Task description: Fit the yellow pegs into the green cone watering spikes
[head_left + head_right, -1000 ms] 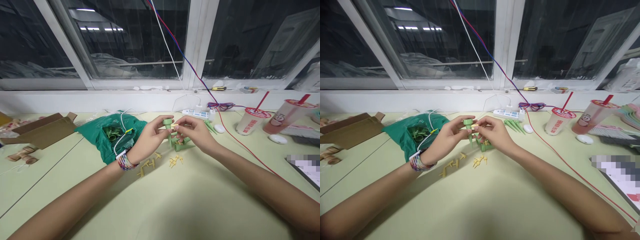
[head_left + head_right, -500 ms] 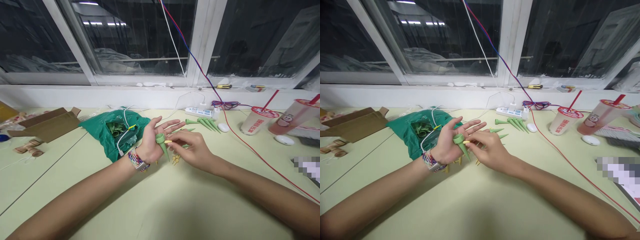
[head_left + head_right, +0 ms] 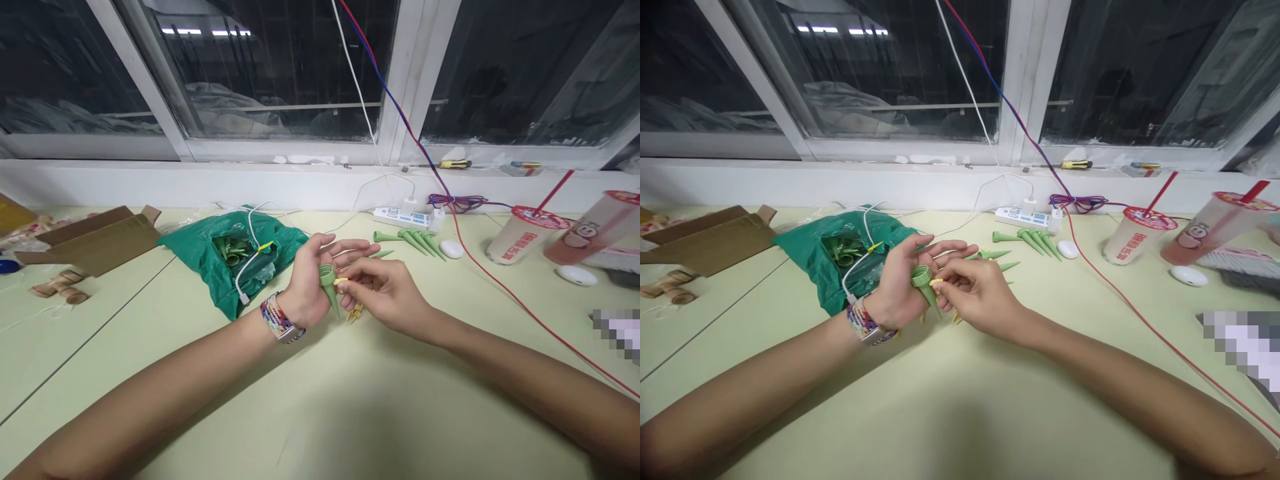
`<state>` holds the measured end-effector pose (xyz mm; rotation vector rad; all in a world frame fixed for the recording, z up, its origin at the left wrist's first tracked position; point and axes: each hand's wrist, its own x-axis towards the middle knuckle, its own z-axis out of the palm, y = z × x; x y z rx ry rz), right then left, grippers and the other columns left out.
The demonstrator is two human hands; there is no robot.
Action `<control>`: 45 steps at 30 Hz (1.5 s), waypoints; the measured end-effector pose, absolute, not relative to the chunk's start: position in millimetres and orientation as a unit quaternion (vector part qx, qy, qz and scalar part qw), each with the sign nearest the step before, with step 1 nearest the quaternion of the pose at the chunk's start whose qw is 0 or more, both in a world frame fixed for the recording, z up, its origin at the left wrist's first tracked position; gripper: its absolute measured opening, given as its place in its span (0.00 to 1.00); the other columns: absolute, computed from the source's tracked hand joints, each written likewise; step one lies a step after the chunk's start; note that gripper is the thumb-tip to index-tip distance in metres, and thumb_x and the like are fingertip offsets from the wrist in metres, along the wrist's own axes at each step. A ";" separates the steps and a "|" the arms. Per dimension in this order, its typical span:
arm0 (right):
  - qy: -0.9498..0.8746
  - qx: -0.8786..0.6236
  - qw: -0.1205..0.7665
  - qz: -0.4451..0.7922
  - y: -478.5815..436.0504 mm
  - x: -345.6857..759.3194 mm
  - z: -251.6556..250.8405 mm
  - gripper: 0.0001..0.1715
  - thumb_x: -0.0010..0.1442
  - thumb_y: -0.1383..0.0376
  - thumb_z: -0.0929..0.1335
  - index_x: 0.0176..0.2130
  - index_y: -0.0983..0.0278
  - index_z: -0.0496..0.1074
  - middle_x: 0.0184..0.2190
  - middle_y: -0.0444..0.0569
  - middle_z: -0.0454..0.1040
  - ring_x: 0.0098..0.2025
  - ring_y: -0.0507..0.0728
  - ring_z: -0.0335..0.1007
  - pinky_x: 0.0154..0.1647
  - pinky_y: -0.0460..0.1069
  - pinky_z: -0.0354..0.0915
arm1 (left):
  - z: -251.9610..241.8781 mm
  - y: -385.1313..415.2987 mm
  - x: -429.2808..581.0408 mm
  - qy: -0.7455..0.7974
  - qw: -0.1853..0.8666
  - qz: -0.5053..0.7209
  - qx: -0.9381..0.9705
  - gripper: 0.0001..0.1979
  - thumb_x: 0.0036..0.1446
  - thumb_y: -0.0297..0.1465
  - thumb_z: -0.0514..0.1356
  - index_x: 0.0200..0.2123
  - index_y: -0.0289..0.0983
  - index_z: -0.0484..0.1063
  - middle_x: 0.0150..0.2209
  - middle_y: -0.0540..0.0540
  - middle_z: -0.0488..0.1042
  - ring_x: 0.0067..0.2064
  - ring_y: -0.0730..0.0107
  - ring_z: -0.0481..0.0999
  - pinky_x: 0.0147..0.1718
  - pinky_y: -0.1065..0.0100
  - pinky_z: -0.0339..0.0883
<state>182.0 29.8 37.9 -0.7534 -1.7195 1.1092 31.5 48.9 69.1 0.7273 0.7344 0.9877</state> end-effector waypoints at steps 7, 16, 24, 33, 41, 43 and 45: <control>-0.749 -0.297 0.467 0.365 26.7 184.4 35.1 0.10 0.68 0.60 0.71 0.34 0.61 0.76 0.26 0.46 0.79 0.27 0.56 0.79 0.31 0.52 0.79 | 64.1 53.4 29.4 0.322 0.778 0.423 0.336 0.20 0.58 0.44 0.58 0.38 0.36 0.83 0.52 0.36 0.83 0.44 0.44 0.83 0.35 0.52 0.77; -0.702 -0.285 0.485 0.437 25.4 179.7 36.4 0.10 0.66 0.59 0.73 0.33 0.61 0.76 0.29 0.46 0.79 0.28 0.56 0.80 0.31 0.53 0.80 | 75.6 45.6 35.2 0.355 0.764 0.444 0.306 0.18 0.56 0.40 0.57 0.32 0.34 0.82 0.53 0.36 0.83 0.35 0.54 0.81 0.26 0.59 0.71; -0.662 -0.308 0.454 0.511 29.0 180.6 36.3 0.14 0.62 0.55 0.76 0.33 0.62 0.76 0.24 0.46 0.79 0.26 0.56 0.80 0.32 0.53 0.80 | 71.3 45.8 27.2 0.350 0.796 0.398 0.291 0.17 0.58 0.42 0.58 0.37 0.34 0.80 0.38 0.37 0.83 0.25 0.60 0.75 0.19 0.63 0.62; -0.609 -0.351 0.500 0.507 41.0 200.2 42.0 0.22 0.56 0.50 0.79 0.36 0.64 0.76 0.25 0.46 0.79 0.26 0.56 0.78 0.28 0.50 0.77 | 66.0 49.6 20.9 0.319 0.624 0.506 0.503 0.21 0.62 0.47 0.65 0.46 0.36 0.74 0.44 0.42 0.77 0.42 0.63 0.78 0.43 0.63 0.73; -0.645 -0.377 0.447 0.493 30.4 213.7 30.2 0.18 0.66 0.50 0.73 0.42 0.63 0.75 0.30 0.47 0.80 0.29 0.55 0.78 0.32 0.50 0.76 | 46.8 38.1 -2.5 0.370 0.504 0.435 0.648 0.21 0.60 0.39 0.70 0.53 0.36 0.76 0.34 0.49 0.74 0.36 0.69 0.76 0.37 0.69 0.71; -0.710 -0.383 0.407 0.429 25.2 222.9 20.2 0.14 0.72 0.54 0.68 0.47 0.61 0.73 0.29 0.46 0.78 0.28 0.54 0.76 0.31 0.50 0.73 | 44.7 28.9 -8.5 0.382 0.507 0.419 0.649 0.22 0.61 0.38 0.70 0.55 0.37 0.76 0.31 0.50 0.73 0.32 0.72 0.73 0.31 0.71 0.66; -0.798 -0.378 0.369 0.291 21.7 234.3 6.5 0.09 0.73 0.61 0.66 0.49 0.61 0.73 0.29 0.46 0.77 0.28 0.54 0.73 0.30 0.50 0.69 | 41.4 16.9 -13.7 0.391 0.523 0.393 0.648 0.23 0.62 0.38 0.69 0.58 0.38 0.74 0.28 0.52 0.72 0.30 0.72 0.72 0.30 0.71 0.64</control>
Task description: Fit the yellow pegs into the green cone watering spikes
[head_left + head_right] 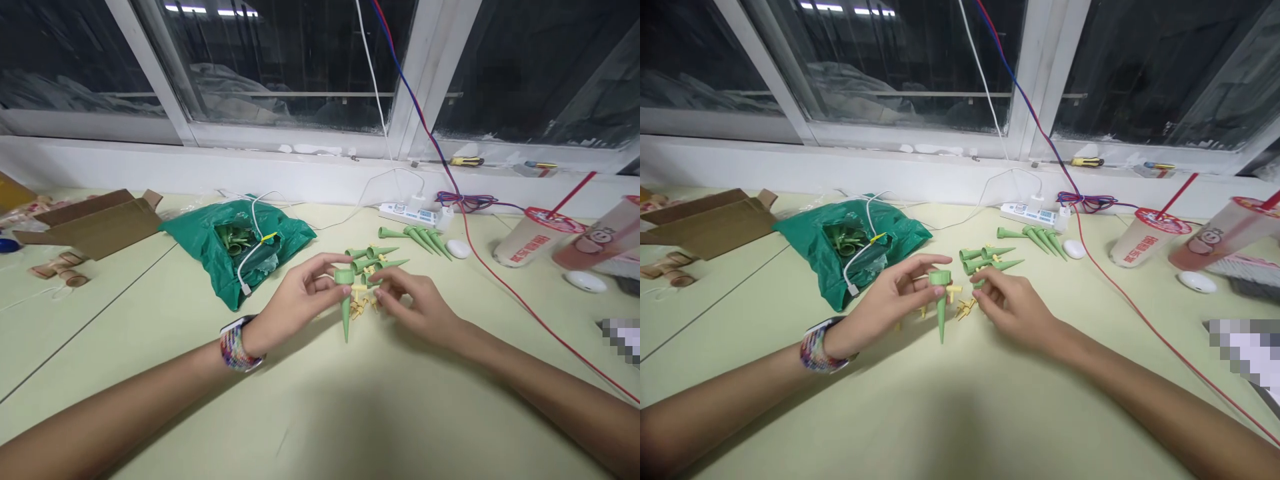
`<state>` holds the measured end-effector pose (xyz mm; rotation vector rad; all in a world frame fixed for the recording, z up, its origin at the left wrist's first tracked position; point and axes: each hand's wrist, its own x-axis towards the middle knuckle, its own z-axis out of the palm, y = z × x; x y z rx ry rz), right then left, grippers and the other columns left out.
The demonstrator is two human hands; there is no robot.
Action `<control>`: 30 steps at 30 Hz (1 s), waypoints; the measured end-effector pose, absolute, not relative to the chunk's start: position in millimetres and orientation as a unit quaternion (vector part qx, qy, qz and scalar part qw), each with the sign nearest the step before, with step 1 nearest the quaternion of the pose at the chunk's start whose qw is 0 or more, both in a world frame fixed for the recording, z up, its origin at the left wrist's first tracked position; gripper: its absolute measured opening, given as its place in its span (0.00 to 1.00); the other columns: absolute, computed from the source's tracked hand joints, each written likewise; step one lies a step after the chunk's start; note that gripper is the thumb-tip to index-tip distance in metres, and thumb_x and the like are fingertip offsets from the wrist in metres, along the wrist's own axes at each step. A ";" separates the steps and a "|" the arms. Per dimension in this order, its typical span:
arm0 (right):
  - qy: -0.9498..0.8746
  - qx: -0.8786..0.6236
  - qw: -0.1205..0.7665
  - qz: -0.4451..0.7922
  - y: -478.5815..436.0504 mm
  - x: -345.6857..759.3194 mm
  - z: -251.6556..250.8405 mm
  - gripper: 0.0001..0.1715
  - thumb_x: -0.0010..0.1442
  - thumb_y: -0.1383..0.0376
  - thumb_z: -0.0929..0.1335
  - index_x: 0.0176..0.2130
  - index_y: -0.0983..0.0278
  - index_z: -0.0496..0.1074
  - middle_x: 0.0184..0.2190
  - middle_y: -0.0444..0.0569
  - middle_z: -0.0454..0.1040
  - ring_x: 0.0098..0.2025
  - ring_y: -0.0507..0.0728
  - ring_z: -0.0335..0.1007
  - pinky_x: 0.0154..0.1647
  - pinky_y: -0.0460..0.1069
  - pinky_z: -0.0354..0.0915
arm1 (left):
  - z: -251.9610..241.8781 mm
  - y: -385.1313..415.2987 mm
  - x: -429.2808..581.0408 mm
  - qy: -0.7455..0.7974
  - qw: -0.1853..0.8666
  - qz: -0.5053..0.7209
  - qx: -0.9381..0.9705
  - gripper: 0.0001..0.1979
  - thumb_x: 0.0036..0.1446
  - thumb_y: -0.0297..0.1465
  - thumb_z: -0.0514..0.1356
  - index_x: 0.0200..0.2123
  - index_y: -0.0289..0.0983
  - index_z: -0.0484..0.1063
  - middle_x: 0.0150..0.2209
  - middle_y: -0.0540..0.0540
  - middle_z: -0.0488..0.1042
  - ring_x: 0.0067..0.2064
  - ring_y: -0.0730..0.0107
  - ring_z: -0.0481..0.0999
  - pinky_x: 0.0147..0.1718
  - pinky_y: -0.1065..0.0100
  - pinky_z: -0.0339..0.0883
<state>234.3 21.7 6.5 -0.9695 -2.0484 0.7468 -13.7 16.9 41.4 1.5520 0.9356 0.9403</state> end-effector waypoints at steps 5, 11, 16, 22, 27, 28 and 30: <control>-0.908 -0.269 0.321 -0.013 24.2 255.4 -21.2 0.10 0.68 0.73 0.66 0.46 0.63 0.74 0.43 0.57 0.78 0.46 0.62 0.73 0.44 0.57 0.71 | 24.0 -11.9 -21.0 0.421 0.526 0.318 0.668 0.18 0.63 0.41 0.68 0.52 0.39 0.78 0.31 0.49 0.74 0.34 0.70 0.72 0.34 0.69 0.65; -0.930 -0.221 0.287 -0.053 30.7 258.7 -24.5 0.12 0.68 0.75 0.67 0.48 0.63 0.74 0.44 0.56 0.78 0.52 0.64 0.71 0.50 0.59 0.72 | 3.8 -20.7 -25.2 0.454 0.507 0.287 0.674 0.18 0.64 0.44 0.66 0.50 0.39 0.77 0.26 0.54 0.67 0.28 0.75 0.65 0.28 0.72 0.59; -0.920 -0.257 0.295 -0.039 28.0 258.0 -25.1 0.14 0.68 0.75 0.67 0.51 0.62 0.74 0.41 0.55 0.77 0.46 0.62 0.71 0.45 0.58 0.71 | 5.2 -24.0 -26.7 0.447 0.464 0.291 0.708 0.16 0.66 0.44 0.64 0.50 0.39 0.77 0.27 0.54 0.68 0.28 0.75 0.65 0.27 0.73 0.58; -0.916 -0.277 0.290 -0.018 28.3 258.9 -24.7 0.09 0.70 0.73 0.65 0.45 0.61 0.72 0.42 0.55 0.77 0.46 0.62 0.70 0.45 0.57 0.69 | 4.4 -32.4 -19.3 0.426 0.447 0.285 0.733 0.14 0.66 0.41 0.64 0.49 0.40 0.77 0.28 0.53 0.70 0.29 0.75 0.68 0.28 0.73 0.61; -0.905 -0.299 0.301 0.036 20.5 260.0 -26.6 0.06 0.70 0.71 0.66 0.44 0.61 0.72 0.38 0.53 0.76 0.43 0.61 0.70 0.43 0.56 0.69 | 2.7 -33.2 -8.0 0.425 0.461 0.288 0.724 0.15 0.64 0.41 0.65 0.49 0.38 0.77 0.27 0.54 0.69 0.28 0.75 0.67 0.27 0.73 0.60; -0.894 -0.312 0.317 0.063 14.9 258.3 -26.9 0.06 0.70 0.70 0.66 0.43 0.61 0.73 0.38 0.52 0.75 0.43 0.61 0.71 0.43 0.56 0.70 | 2.8 -33.2 -6.8 0.425 0.465 0.294 0.719 0.15 0.64 0.41 0.65 0.49 0.38 0.76 0.26 0.54 0.68 0.27 0.75 0.66 0.27 0.73 0.60; -0.851 -0.352 0.364 0.140 0.3 252.9 -27.2 0.05 0.68 0.70 0.68 0.42 0.60 0.74 0.39 0.51 0.75 0.42 0.59 0.72 0.43 0.55 0.71 | 2.4 -33.2 -5.5 0.417 0.487 0.309 0.702 0.17 0.64 0.42 0.66 0.49 0.37 0.76 0.26 0.55 0.67 0.27 0.75 0.66 0.27 0.73 0.60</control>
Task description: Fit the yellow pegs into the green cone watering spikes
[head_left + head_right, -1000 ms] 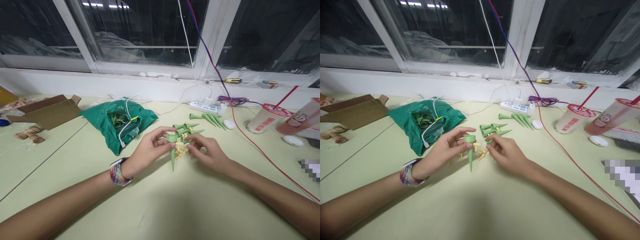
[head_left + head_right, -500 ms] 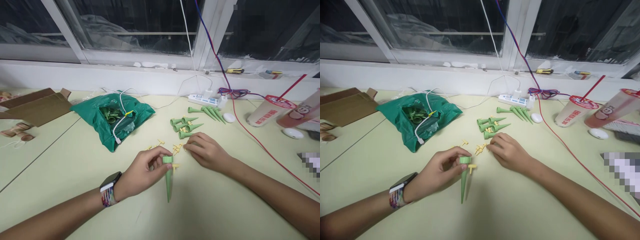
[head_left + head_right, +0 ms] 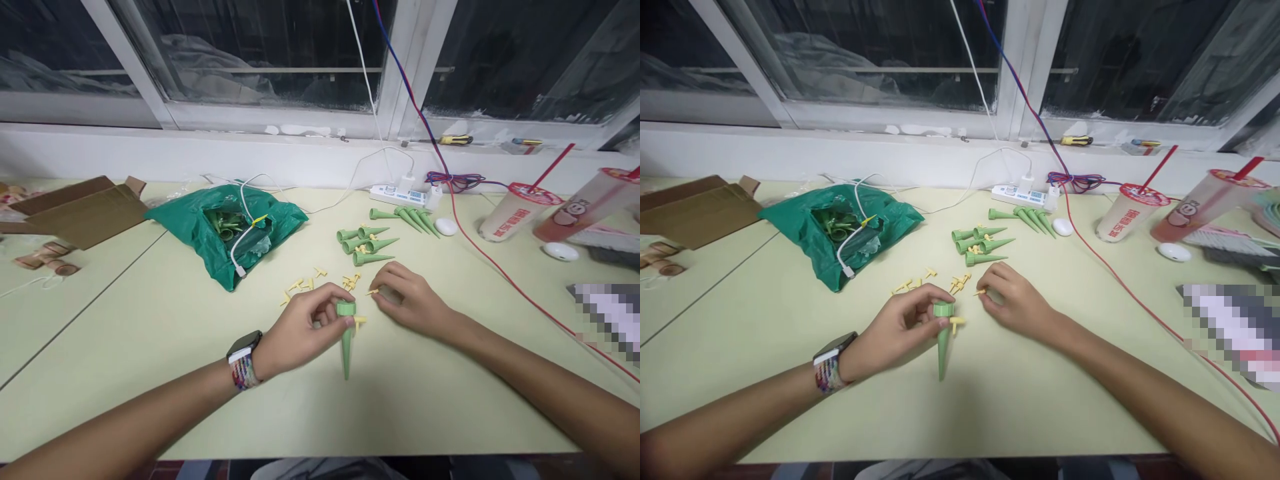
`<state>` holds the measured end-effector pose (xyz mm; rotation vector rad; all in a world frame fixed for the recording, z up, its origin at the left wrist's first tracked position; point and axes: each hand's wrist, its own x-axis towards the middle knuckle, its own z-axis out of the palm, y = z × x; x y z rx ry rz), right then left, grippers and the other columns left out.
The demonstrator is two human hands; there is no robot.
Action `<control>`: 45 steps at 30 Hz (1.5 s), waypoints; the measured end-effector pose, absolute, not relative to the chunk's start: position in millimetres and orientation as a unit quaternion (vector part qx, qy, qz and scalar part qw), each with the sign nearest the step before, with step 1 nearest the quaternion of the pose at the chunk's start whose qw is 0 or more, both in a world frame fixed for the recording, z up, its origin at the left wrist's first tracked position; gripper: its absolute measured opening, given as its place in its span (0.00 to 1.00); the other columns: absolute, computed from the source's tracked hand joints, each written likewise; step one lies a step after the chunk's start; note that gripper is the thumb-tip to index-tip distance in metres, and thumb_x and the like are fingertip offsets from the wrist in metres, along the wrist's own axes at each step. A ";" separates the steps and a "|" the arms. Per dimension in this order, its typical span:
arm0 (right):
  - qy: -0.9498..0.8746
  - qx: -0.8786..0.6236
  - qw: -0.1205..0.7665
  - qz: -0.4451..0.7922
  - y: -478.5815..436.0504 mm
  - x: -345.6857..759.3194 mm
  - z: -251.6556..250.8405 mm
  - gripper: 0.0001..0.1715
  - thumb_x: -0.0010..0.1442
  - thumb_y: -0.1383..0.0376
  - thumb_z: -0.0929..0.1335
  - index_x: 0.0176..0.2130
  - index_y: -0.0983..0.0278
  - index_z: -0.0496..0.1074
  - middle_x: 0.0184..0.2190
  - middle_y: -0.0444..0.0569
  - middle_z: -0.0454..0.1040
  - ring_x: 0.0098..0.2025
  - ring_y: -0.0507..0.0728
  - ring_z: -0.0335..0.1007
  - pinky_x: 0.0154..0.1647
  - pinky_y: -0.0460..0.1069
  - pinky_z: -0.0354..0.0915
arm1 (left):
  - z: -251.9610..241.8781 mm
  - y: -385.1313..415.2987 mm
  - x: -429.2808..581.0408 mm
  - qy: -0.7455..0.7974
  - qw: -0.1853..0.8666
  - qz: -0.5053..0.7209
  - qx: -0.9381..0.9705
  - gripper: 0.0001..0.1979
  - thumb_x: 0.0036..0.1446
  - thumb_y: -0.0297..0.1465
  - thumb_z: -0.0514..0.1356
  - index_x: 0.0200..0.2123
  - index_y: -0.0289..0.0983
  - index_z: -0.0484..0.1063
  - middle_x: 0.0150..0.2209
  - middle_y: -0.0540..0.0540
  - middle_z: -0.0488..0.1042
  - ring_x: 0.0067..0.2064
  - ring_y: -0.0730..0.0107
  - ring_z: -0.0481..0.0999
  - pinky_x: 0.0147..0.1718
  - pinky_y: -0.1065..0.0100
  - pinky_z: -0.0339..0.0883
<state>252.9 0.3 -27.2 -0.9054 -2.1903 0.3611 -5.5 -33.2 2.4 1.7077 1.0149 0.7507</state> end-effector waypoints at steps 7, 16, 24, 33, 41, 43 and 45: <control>-0.697 -0.398 0.466 0.373 -36.3 240.4 -20.7 0.03 0.64 0.65 0.74 0.37 0.61 0.77 0.37 0.49 0.74 0.38 0.55 0.74 0.39 0.50 0.75 | -2.7 -30.3 -2.3 0.390 0.569 0.344 0.637 0.20 0.63 0.41 0.68 0.51 0.36 0.72 0.26 0.53 0.72 0.28 0.70 0.78 0.29 0.70 0.70; -0.716 -0.364 0.465 0.374 -32.6 240.5 -19.0 0.02 0.63 0.67 0.74 0.38 0.60 0.78 0.37 0.49 0.74 0.39 0.56 0.74 0.41 0.52 0.76 | -4.1 -23.2 -1.0 0.357 0.646 0.342 0.582 0.20 0.62 0.40 0.69 0.51 0.36 0.71 0.26 0.51 0.77 0.26 0.70 0.80 0.30 0.69 0.75; -0.731 -0.353 0.468 0.350 -31.5 238.6 -20.5 0.01 0.64 0.67 0.73 0.38 0.60 0.77 0.36 0.49 0.74 0.38 0.56 0.73 0.40 0.52 0.76 | -4.0 -22.3 -0.8 0.361 0.660 0.347 0.561 0.22 0.60 0.40 0.71 0.51 0.34 0.71 0.27 0.50 0.77 0.24 0.71 0.78 0.27 0.68 0.75; -0.679 -0.385 0.430 0.454 -34.7 233.6 -19.5 0.13 0.63 0.56 0.76 0.36 0.62 0.76 0.32 0.47 0.79 0.35 0.56 0.79 0.40 0.52 0.77 | -7.4 -24.5 -1.6 0.368 0.629 0.318 0.607 0.21 0.62 0.41 0.69 0.52 0.36 0.72 0.24 0.50 0.76 0.27 0.68 0.80 0.29 0.69 0.74; -0.701 -0.358 0.426 0.446 -37.8 233.3 -19.7 0.07 0.66 0.62 0.73 0.43 0.60 0.75 0.34 0.46 0.81 0.38 0.56 0.82 0.44 0.53 0.76 | -9.6 -23.0 -4.6 0.379 0.638 0.322 0.588 0.21 0.64 0.41 0.68 0.53 0.36 0.71 0.28 0.48 0.78 0.28 0.69 0.80 0.31 0.68 0.75; -0.706 -0.375 0.409 0.441 -37.2 233.5 -17.9 0.06 0.67 0.60 0.72 0.41 0.61 0.76 0.33 0.47 0.82 0.37 0.56 0.81 0.41 0.52 0.76 | -8.6 -23.4 -4.6 0.381 0.636 0.323 0.589 0.21 0.64 0.41 0.68 0.53 0.36 0.71 0.27 0.49 0.78 0.28 0.69 0.80 0.31 0.68 0.75; -0.707 -0.397 0.388 0.439 -36.3 234.2 -16.3 0.12 0.70 0.57 0.69 0.37 0.62 0.77 0.31 0.47 0.81 0.35 0.55 0.80 0.39 0.51 0.74 | -7.8 -23.8 -4.2 0.376 0.640 0.325 0.585 0.20 0.64 0.41 0.68 0.52 0.36 0.71 0.26 0.49 0.78 0.27 0.69 0.80 0.31 0.68 0.75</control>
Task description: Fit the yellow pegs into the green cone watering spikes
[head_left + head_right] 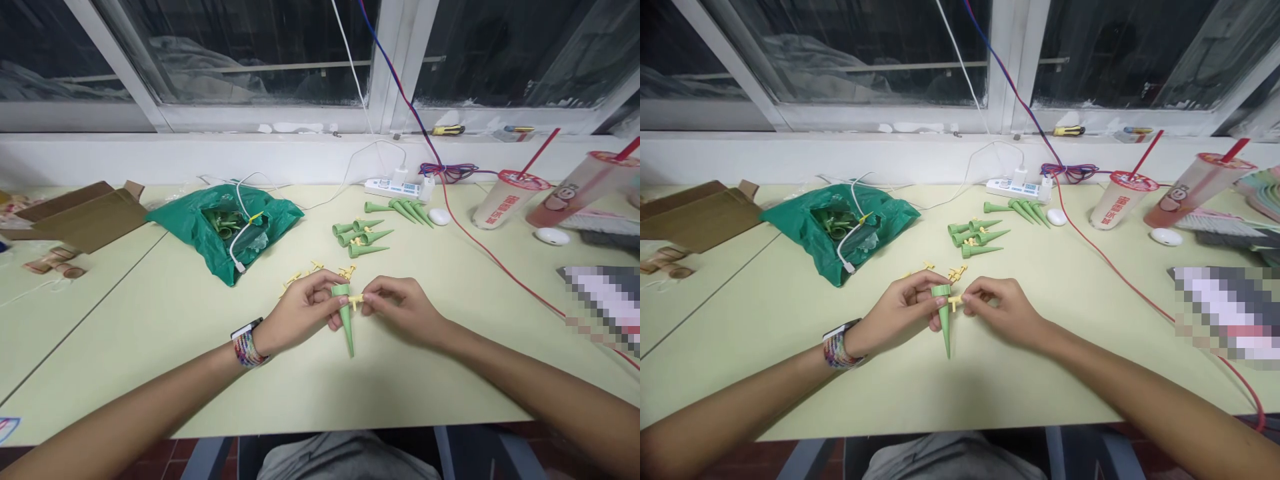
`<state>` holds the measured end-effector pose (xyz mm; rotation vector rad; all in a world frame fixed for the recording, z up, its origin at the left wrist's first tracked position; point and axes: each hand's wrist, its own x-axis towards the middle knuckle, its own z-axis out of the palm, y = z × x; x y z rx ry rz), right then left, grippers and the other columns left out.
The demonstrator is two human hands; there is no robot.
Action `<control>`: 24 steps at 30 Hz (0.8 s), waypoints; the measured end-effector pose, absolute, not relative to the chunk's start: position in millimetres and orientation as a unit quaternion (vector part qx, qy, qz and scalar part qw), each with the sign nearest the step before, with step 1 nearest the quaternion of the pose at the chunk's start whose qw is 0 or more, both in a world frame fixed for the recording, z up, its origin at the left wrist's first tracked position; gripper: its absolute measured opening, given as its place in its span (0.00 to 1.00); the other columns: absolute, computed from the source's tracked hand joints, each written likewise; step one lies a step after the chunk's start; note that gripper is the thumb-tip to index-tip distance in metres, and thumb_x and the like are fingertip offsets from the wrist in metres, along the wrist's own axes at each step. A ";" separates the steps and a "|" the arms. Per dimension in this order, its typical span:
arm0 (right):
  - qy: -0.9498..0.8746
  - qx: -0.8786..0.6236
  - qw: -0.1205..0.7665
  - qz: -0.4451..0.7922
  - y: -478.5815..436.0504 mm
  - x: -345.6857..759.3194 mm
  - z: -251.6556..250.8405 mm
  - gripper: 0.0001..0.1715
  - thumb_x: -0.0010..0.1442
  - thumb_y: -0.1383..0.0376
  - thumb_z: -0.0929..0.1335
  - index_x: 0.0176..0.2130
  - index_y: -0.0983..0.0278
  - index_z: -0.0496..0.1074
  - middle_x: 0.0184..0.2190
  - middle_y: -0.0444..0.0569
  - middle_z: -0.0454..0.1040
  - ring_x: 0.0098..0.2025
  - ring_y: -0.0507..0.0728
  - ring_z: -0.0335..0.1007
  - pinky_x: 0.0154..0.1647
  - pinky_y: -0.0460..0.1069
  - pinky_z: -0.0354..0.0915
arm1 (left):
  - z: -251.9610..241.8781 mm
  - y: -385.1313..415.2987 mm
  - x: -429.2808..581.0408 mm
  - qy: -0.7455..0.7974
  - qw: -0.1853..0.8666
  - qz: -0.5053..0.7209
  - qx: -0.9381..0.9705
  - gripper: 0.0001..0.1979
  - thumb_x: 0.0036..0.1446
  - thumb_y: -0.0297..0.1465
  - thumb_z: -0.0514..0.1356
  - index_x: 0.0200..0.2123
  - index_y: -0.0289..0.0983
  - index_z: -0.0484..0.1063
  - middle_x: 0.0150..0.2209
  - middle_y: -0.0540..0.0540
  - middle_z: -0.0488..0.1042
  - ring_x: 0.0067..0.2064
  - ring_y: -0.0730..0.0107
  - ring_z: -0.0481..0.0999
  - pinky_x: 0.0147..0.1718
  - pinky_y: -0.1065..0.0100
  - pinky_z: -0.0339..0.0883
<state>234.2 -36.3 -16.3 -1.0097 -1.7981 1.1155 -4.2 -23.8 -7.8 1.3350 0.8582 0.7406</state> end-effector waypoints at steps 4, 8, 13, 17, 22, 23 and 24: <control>-0.715 -0.378 0.402 0.428 -34.7 235.1 -16.1 0.10 0.66 0.58 0.72 0.44 0.61 0.76 0.35 0.47 0.81 0.36 0.55 0.78 0.41 0.51 0.74 | -7.1 -23.9 -3.1 0.370 0.647 0.331 0.579 0.21 0.63 0.41 0.69 0.52 0.36 0.71 0.26 0.49 0.78 0.27 0.69 0.80 0.31 0.68 0.75; -0.734 -0.372 0.393 0.410 -34.2 236.0 -15.2 0.08 0.68 0.59 0.71 0.41 0.61 0.77 0.36 0.48 0.81 0.38 0.55 0.77 0.42 0.51 0.73 | -5.5 -23.4 -2.1 0.365 0.643 0.341 0.580 0.21 0.61 0.40 0.70 0.51 0.35 0.72 0.26 0.49 0.78 0.26 0.69 0.80 0.30 0.68 0.75; -0.735 -0.372 0.361 0.437 -34.2 238.5 -13.6 0.13 0.73 0.57 0.66 0.45 0.61 0.77 0.35 0.47 0.81 0.39 0.55 0.77 0.44 0.51 0.71 | -2.8 -23.1 -0.8 0.362 0.644 0.352 0.575 0.21 0.61 0.39 0.70 0.52 0.34 0.72 0.25 0.49 0.78 0.24 0.69 0.79 0.28 0.69 0.75; -0.727 -0.352 0.381 0.450 -34.3 239.4 -15.9 0.12 0.72 0.56 0.69 0.46 0.62 0.76 0.36 0.48 0.80 0.38 0.55 0.77 0.43 0.51 0.72 | -3.2 -23.4 -0.7 0.359 0.639 0.349 0.584 0.20 0.62 0.39 0.70 0.52 0.34 0.73 0.24 0.49 0.78 0.25 0.69 0.80 0.28 0.70 0.75; -0.712 -0.349 0.399 0.461 -34.2 239.3 -16.1 0.16 0.73 0.55 0.68 0.51 0.62 0.74 0.36 0.47 0.78 0.36 0.54 0.78 0.42 0.51 0.73 | -4.5 -23.3 -1.4 0.357 0.635 0.349 0.589 0.21 0.62 0.38 0.70 0.52 0.34 0.73 0.24 0.49 0.79 0.25 0.69 0.80 0.28 0.70 0.76; -0.717 -0.349 0.399 0.452 -34.3 239.0 -15.5 0.15 0.70 0.56 0.70 0.52 0.62 0.74 0.36 0.47 0.78 0.35 0.54 0.77 0.42 0.51 0.73 | -4.4 -23.1 -1.5 0.357 0.633 0.351 0.591 0.21 0.62 0.39 0.70 0.52 0.34 0.73 0.25 0.48 0.79 0.25 0.69 0.80 0.28 0.70 0.76; -0.726 -0.352 0.393 0.441 -34.3 238.7 -14.9 0.14 0.69 0.56 0.71 0.49 0.62 0.75 0.35 0.46 0.78 0.35 0.54 0.77 0.41 0.50 0.73 | -4.2 -23.0 -1.6 0.357 0.631 0.352 0.593 0.21 0.62 0.39 0.70 0.52 0.33 0.73 0.25 0.48 0.79 0.25 0.69 0.80 0.28 0.70 0.76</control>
